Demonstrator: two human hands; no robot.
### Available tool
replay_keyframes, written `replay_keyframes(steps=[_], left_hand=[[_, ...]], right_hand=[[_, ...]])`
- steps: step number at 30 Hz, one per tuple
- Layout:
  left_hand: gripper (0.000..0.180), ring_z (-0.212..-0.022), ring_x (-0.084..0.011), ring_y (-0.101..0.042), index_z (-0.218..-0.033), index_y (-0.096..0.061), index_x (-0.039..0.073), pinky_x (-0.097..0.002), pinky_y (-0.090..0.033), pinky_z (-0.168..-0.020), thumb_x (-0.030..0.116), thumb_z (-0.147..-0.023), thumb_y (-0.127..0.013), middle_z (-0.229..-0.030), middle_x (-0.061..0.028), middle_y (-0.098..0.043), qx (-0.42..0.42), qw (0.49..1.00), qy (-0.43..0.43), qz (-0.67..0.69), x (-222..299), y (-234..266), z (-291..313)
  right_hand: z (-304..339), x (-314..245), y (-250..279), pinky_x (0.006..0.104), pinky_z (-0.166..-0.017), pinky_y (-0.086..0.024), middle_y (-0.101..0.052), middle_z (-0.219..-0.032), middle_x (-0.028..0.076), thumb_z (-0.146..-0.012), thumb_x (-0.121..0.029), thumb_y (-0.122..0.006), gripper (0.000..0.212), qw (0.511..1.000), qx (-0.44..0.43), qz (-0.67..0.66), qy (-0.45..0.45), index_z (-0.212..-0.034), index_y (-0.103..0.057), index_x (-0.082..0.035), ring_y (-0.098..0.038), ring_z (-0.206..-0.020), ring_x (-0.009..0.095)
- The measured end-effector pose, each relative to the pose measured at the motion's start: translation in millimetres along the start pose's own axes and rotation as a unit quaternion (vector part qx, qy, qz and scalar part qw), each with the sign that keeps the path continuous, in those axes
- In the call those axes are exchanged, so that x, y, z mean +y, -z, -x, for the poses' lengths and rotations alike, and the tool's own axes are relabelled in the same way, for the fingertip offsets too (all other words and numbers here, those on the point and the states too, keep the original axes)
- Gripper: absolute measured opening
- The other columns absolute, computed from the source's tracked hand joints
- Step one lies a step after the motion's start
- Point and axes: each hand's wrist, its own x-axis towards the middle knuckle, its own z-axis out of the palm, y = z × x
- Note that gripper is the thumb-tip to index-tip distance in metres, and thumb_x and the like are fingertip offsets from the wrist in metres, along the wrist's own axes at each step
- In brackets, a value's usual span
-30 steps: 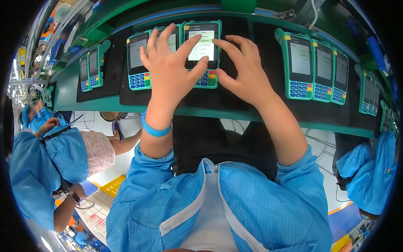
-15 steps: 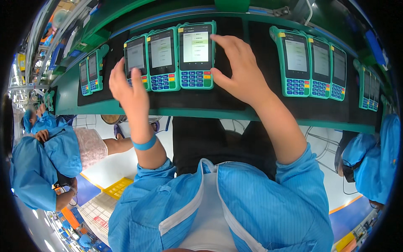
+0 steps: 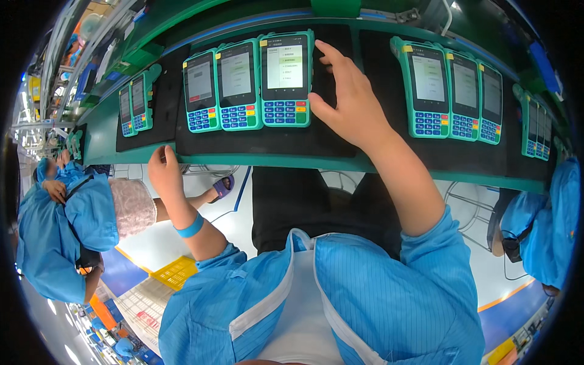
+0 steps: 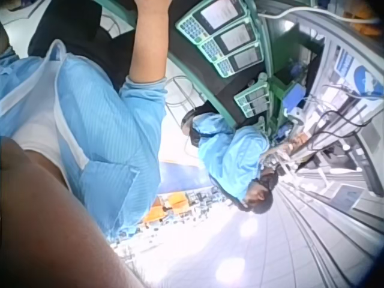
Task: Testing and interacting with the touchscreens of several handheld payment terminals on an assembly line.
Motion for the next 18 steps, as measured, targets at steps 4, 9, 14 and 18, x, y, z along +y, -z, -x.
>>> replay_keyframes(steps=[4, 9, 14, 18], left_hand=[[0.036, -0.091, -0.0340, -0.064, -0.107, -0.065, -0.004, -0.0406, -0.049, -0.081, 0.027, -0.091, -0.057, -0.100, -0.0201, -0.067, -0.014, 0.997, -0.049, 0.058, 20, -3, 1], [0.038, -0.092, -0.0383, -0.065, -0.104, -0.066, -0.002, -0.0440, -0.051, -0.078, 0.031, -0.092, -0.052, -0.100, -0.0222, -0.067, -0.051, 0.995, -0.030, -0.076, 52, 4, -27], [0.044, -0.092, -0.0414, -0.064, -0.105, -0.066, -0.001, -0.0466, -0.052, -0.078, 0.038, -0.092, -0.049, -0.102, -0.0249, -0.066, -0.067, 0.980, 0.022, -0.185, 60, 3, -31], [0.045, -0.092, -0.0427, -0.064, -0.109, -0.065, -0.001, -0.0477, -0.051, -0.079, 0.038, -0.091, -0.050, -0.099, -0.0267, -0.066, -0.061, 0.986, 0.015, -0.155, 58, -4, -13]], right_hand=[[0, 1, 1, 0.0424, -0.098, -0.044, -0.055, -0.122, 0.018, -0.081, -0.017, -0.066, 0.070, 1.000, 0.003, -0.007, -0.009, -0.143, -0.033, -0.012, -0.054, -0.113, 0.034], [0, 2, 1, 0.0404, -0.097, -0.044, -0.055, -0.121, 0.017, -0.082, -0.015, -0.065, 0.067, 1.000, 0.003, -0.007, -0.012, -0.142, -0.035, -0.009, -0.055, -0.113, 0.032], [0, -2, 4, 0.0396, -0.105, -0.038, -0.052, -0.127, 0.015, -0.084, -0.011, -0.062, 0.068, 0.998, -0.020, -0.026, -0.048, -0.145, -0.031, -0.010, -0.050, -0.119, 0.027], [1, 0, 3, 0.0400, -0.100, -0.043, -0.056, -0.121, 0.016, -0.082, -0.014, -0.064, 0.068, 0.999, 0.005, -0.020, -0.043, -0.143, -0.035, -0.009, -0.054, -0.115, 0.030]])
